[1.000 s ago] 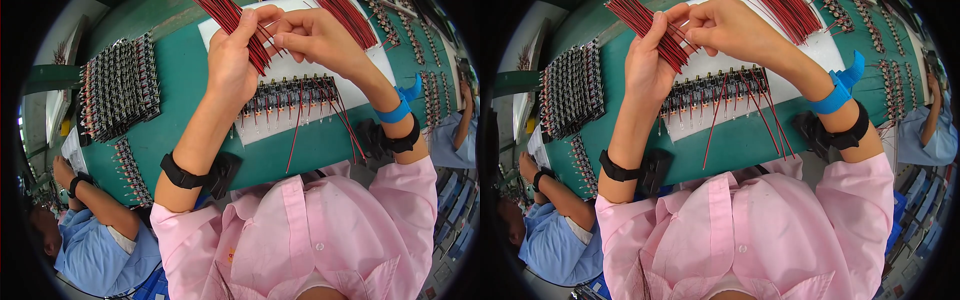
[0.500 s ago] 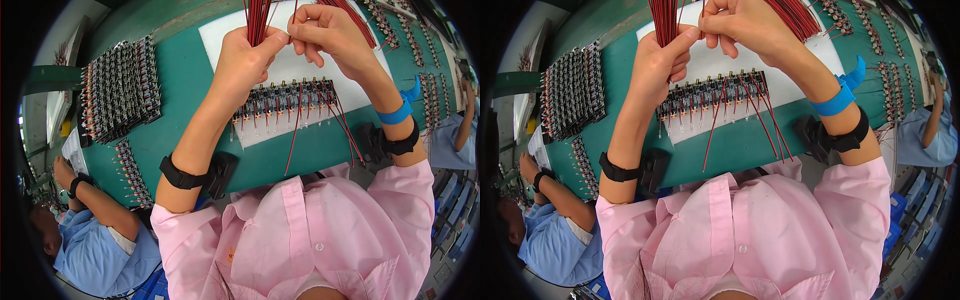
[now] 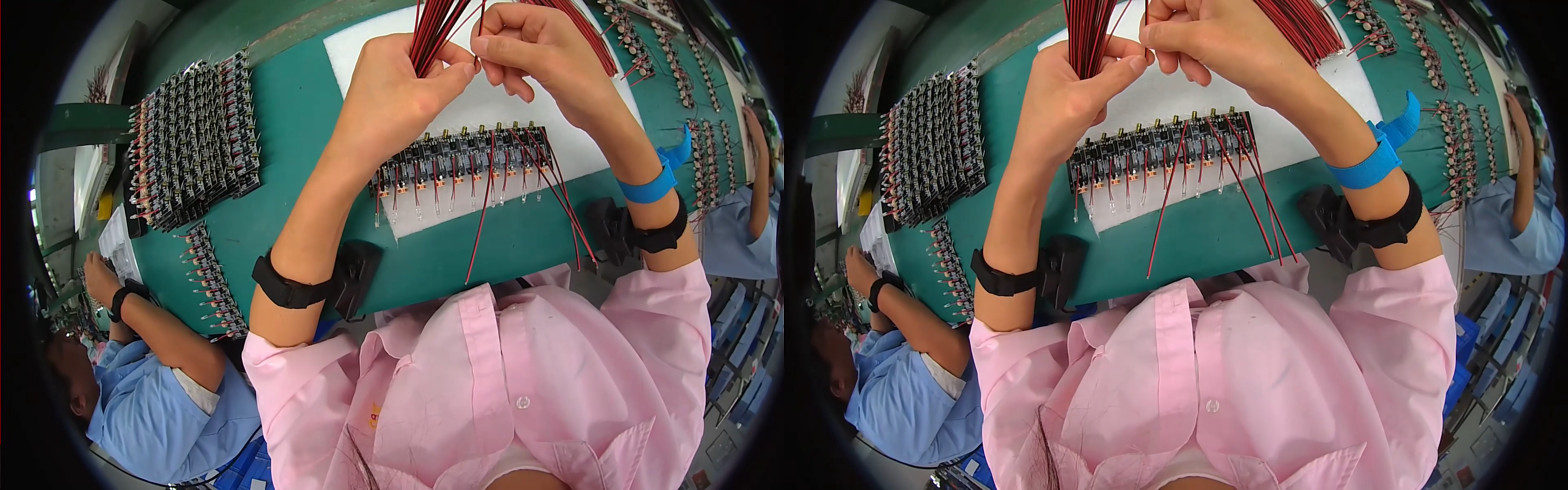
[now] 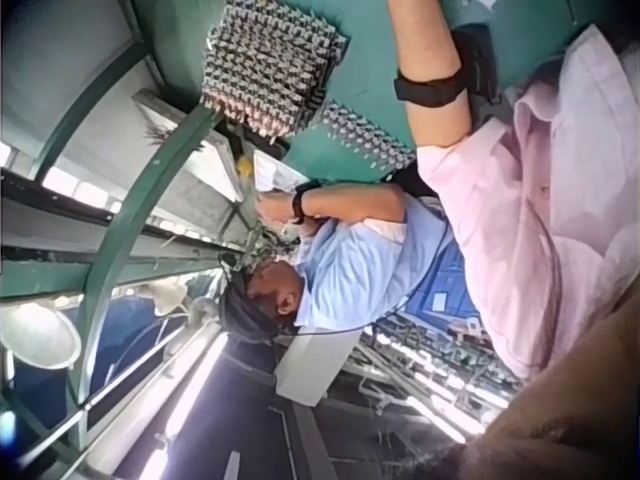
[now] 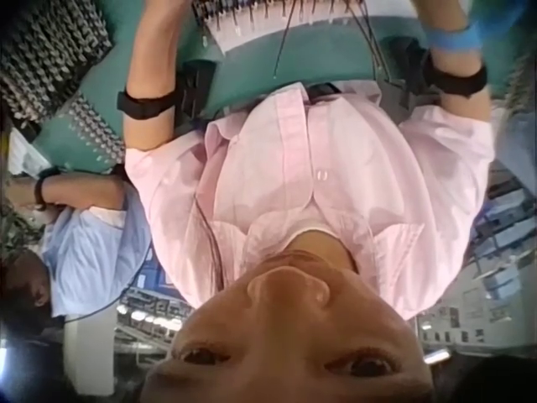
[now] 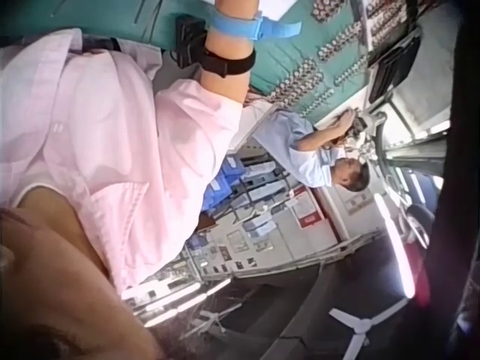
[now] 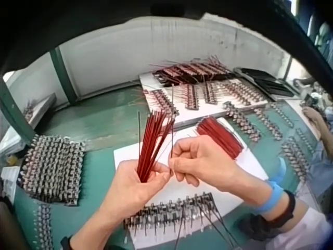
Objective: Inserting red wires into multi-pin electrical connectors on an assembly line.
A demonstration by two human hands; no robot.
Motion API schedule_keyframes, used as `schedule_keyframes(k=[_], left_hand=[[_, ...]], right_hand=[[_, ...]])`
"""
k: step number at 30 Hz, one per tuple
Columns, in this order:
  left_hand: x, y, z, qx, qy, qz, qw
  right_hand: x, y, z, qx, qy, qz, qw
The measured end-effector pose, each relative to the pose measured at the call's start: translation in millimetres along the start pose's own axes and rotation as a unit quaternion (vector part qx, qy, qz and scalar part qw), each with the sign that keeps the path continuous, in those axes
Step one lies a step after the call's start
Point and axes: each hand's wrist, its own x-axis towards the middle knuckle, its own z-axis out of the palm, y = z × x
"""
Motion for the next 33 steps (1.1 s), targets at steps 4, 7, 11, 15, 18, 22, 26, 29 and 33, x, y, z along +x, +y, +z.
schedule_keyframes(k=[4,7,11,15,18,22,26,29,33], left_hand=[[0,-2,-1,0.029,0.002,-0.004,1.0],[1,-5,-3,0.052,-0.01,0.001,0.999],[3,-2,-11,0.062,-0.066,-0.036,0.995],[5,-1,-12,0.033,-0.035,-0.047,0.998],[5,-2,-13,0.015,-0.009,-0.051,0.999],[6,-2,-13,0.002,-0.004,-0.064,0.998],[6,-3,-12,-0.007,0.005,-0.057,0.998],[6,-5,-12,-0.009,-0.001,-0.062,0.998],[6,-4,-12,-0.007,0.001,-0.065,0.998]], right_hand=[[-1,7,0,-0.087,0.021,-0.033,0.995],[-2,19,-2,-0.177,0.027,-0.091,0.98],[-5,29,-6,-0.156,0.001,-0.124,0.98],[-9,42,-6,-0.181,-0.059,-0.045,0.981],[-12,49,1,-0.224,-0.052,-0.096,0.968],[-14,50,3,-0.212,-0.048,-0.085,0.972],[-14,50,5,-0.206,-0.047,-0.085,0.974],[-16,50,6,-0.22,-0.035,-0.093,0.97],[-16,50,8,-0.23,-0.025,-0.091,0.969]])
